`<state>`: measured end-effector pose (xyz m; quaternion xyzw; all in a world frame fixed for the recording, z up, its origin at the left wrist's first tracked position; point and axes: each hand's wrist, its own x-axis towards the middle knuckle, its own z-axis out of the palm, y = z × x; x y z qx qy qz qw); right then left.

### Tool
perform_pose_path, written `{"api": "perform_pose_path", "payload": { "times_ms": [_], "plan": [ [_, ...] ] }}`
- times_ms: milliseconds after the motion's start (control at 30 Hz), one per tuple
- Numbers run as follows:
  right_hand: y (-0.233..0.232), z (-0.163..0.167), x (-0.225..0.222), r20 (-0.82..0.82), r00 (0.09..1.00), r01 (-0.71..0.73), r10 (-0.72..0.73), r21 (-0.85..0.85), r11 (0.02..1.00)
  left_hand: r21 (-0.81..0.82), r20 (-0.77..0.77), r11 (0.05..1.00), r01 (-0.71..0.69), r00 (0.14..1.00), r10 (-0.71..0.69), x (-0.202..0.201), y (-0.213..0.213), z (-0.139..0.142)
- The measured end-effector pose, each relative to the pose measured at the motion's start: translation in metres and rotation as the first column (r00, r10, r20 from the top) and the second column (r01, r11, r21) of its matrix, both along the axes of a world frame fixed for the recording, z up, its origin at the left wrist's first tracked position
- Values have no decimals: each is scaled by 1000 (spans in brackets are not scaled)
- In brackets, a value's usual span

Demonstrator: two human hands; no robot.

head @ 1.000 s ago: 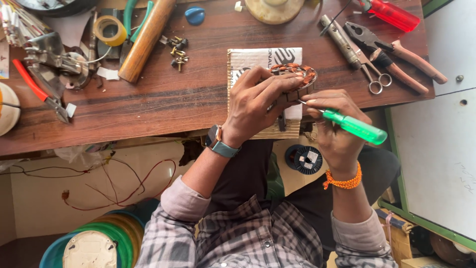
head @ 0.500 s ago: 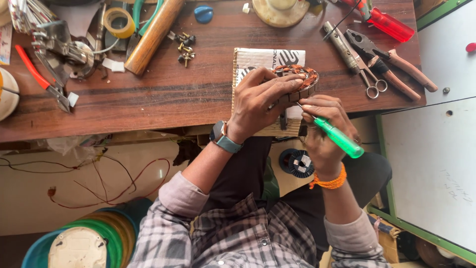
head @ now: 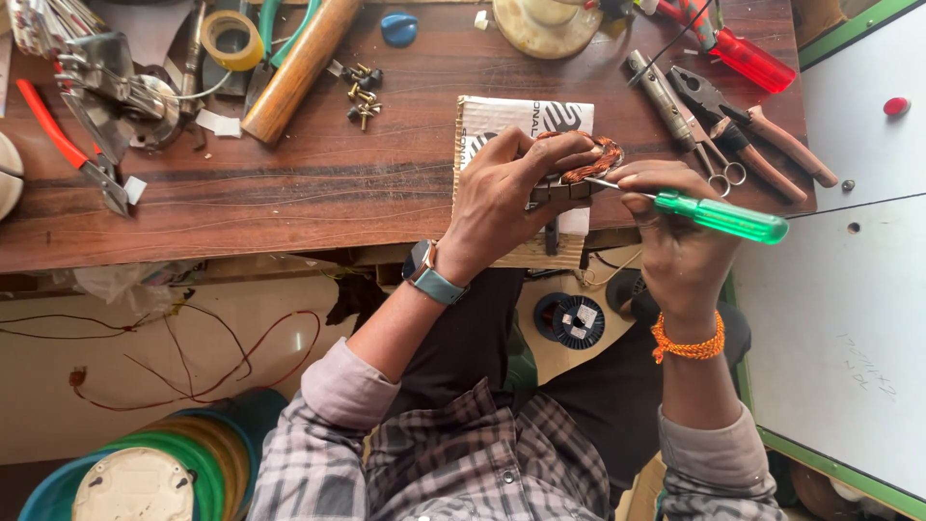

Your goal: The person works on a fan motor stator with copper windings at a workbench. They hold the motor, use a green-handled screwdriver to work on the windings and slots, cut material with scissors, and turn the motor over to work on its other side, repositioning it on a cardboard pad.

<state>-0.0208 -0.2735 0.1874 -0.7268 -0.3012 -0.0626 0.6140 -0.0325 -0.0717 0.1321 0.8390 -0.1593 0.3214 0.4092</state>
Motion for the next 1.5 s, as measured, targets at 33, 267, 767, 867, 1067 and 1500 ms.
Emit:
{"api": "perform_pose_path", "payload": {
  "times_ms": [33, 267, 767, 867, 1067, 1500],
  "plan": [
    [1, 1, 2, -2, 1000, -10, 10, -14, 1000, -8, -9, 1000, 0, 1000, -1, 1, 0, 0],
    [2, 17, 7, 63, 998, 19, -4, -237, 971, -6, 16, 1000, 26, 1000, -25, 1, 3, 1],
    [21, 23, 15, 244, 970, 91, -12, -311, 946, -71, 22, 996, 59, 998, -58, 6, 2, 4],
    [22, 22, 11, 256, 965, 133, -58, -286, 949, -64, 26, 996, 60, 998, -59, 6, 1, 6],
    [26, 14, 5, 214, 971, 149, -104, -210, 966, -37, 23, 997, 65, 998, -64, 5, 3, 6],
    [17, 3, 12, -81, 978, 186, -195, -100, 977, 2, 24, 997, 74, 997, -74, 11, 4, 1]
  ]
}}
